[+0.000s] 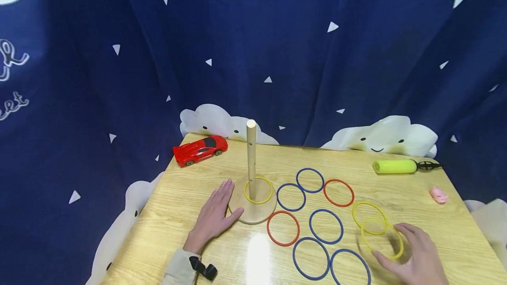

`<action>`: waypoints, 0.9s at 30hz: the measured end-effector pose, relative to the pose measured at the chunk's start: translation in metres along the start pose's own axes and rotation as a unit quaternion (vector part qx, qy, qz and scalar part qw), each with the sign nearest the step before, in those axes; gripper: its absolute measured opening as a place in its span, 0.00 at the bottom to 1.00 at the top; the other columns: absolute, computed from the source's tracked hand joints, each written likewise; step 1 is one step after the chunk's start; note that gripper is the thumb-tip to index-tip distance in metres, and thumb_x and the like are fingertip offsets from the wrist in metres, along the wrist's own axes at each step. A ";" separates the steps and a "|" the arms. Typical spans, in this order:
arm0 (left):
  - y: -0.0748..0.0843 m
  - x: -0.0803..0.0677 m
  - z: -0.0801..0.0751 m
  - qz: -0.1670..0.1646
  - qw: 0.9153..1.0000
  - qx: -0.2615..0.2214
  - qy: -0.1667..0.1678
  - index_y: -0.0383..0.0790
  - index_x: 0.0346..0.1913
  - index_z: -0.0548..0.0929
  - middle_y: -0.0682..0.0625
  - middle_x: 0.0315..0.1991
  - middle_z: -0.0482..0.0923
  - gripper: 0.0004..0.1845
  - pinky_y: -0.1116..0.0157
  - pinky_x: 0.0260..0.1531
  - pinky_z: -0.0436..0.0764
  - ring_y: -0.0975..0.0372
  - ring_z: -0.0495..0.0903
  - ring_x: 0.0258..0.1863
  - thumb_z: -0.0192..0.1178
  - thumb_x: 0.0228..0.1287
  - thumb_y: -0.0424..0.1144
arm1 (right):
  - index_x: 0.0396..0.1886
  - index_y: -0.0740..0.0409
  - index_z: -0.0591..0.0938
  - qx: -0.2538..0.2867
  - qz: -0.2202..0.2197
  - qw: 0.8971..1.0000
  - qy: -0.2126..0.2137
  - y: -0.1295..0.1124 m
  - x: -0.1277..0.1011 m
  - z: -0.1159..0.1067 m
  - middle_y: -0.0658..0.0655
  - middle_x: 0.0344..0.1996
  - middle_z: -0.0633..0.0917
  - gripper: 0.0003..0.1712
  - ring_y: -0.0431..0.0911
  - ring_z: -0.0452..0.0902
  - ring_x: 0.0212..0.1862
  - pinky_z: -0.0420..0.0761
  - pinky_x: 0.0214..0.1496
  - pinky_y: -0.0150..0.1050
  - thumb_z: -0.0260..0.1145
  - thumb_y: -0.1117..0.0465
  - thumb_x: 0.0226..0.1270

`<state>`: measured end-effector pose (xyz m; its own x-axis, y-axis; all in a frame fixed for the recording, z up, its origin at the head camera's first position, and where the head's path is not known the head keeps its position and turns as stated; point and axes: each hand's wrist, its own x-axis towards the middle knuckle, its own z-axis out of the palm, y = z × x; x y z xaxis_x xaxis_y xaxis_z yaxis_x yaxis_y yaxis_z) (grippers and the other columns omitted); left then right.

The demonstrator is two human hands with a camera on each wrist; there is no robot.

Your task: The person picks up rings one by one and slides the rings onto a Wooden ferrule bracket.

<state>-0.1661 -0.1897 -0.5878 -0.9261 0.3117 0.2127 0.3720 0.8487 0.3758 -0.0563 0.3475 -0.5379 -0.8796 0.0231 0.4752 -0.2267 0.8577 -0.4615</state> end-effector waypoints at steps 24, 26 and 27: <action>-0.001 0.000 0.000 -0.004 1.000 0.002 -0.009 0.41 0.84 0.53 0.50 0.85 0.48 0.50 0.53 0.81 0.54 0.59 0.46 0.84 0.47 0.74 0.72 | 0.56 0.68 0.84 0.100 -0.173 0.980 0.015 -0.058 0.119 -0.023 0.65 0.54 0.82 0.52 0.30 0.65 0.64 0.58 0.68 0.19 0.90 0.57 0.20; -0.001 0.000 0.000 -0.004 1.000 0.003 -0.007 0.42 0.84 0.53 0.50 0.85 0.48 0.50 0.54 0.81 0.54 0.60 0.46 0.84 0.47 0.74 0.72 | 0.57 0.67 0.84 0.110 -0.191 0.975 0.014 -0.067 0.133 -0.027 0.64 0.55 0.82 0.53 0.32 0.66 0.65 0.59 0.68 0.20 0.90 0.55 0.22; -0.001 0.000 0.000 -0.004 1.000 0.003 -0.005 0.42 0.84 0.53 0.50 0.85 0.48 0.50 0.54 0.81 0.54 0.60 0.45 0.84 0.48 0.74 0.72 | 0.58 0.67 0.84 0.115 -0.198 0.973 0.012 -0.071 0.139 -0.029 0.65 0.55 0.82 0.53 0.33 0.67 0.65 0.59 0.69 0.21 0.90 0.54 0.22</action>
<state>-0.1665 -0.1905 -0.5886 -0.9295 0.3093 0.2010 0.3645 0.8540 0.3713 -0.1509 0.3048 -0.4174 -0.6946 -0.2723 0.6659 -0.6368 0.6634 -0.3929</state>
